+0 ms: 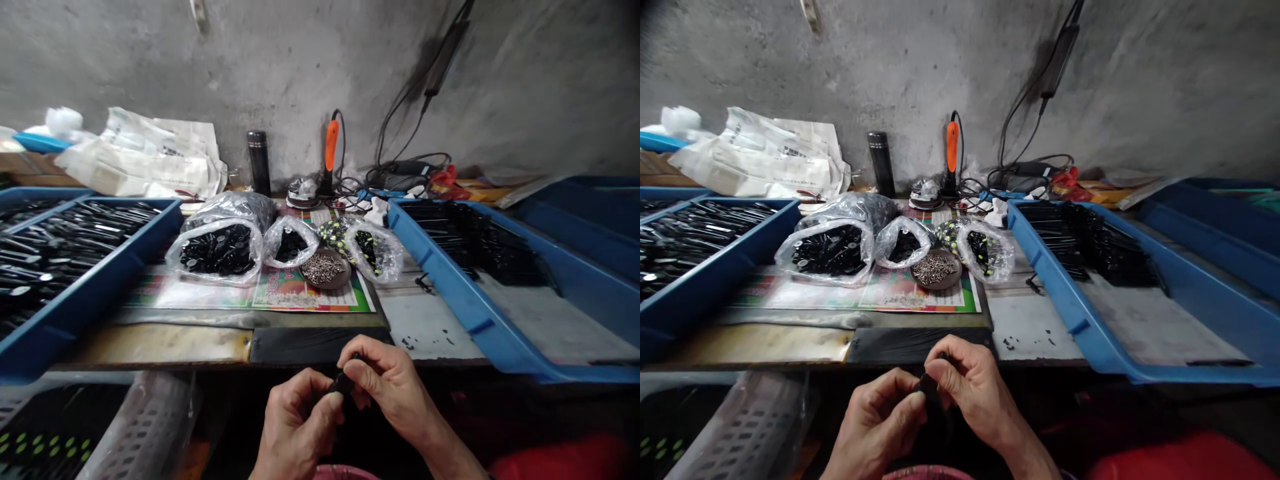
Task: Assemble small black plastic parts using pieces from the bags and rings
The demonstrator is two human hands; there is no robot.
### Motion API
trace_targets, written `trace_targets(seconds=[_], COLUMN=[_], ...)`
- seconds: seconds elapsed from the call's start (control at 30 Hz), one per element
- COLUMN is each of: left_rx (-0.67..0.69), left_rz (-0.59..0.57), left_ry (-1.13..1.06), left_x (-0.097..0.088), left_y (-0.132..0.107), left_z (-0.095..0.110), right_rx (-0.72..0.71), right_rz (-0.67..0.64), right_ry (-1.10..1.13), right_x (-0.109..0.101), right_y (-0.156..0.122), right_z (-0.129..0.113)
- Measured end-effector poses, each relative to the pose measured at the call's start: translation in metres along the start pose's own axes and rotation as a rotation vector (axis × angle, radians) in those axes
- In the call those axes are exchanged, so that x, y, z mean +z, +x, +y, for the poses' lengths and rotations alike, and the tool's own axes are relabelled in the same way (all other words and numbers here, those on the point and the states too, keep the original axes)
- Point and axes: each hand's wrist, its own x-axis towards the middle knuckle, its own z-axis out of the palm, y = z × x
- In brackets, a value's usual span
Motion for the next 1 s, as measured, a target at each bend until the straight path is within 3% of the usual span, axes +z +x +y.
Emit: trace_targets(seconds=[0.37,0.57,0.7,0.77,0.93,1.0], left_rx=[-0.092,-0.096,-0.065,-0.063,-0.073,-0.069], left_rz=[-0.024,-0.047,-0.048,-0.038,0.025,0.053], left_ry=[-0.121,-0.129,-0.142,-0.147,-0.16,-0.157], left_x=[-0.004,-0.006,-0.002,0.0,-0.001,-0.003], left_y=[0.006,0.014,0.017,0.018,0.019,0.02], left_z=[-0.008,0.004,0.012,0.013,0.014,0.016], right_rx=[0.013,0.014,-0.024,-0.06,-0.301,-0.345], right_rz=[0.019,0.035,0.005,0.058,0.313,0.369], right_ry=[0.016,-0.015,-0.066,-0.142,-0.756,-0.891], right_x=[0.012,0.012,-0.005,-0.018,-0.056,-0.072], right_y=[-0.002,0.002,0.01,0.017,0.042,0.051], right_z=[0.01,0.006,-0.004,-0.009,-0.012,-0.01])
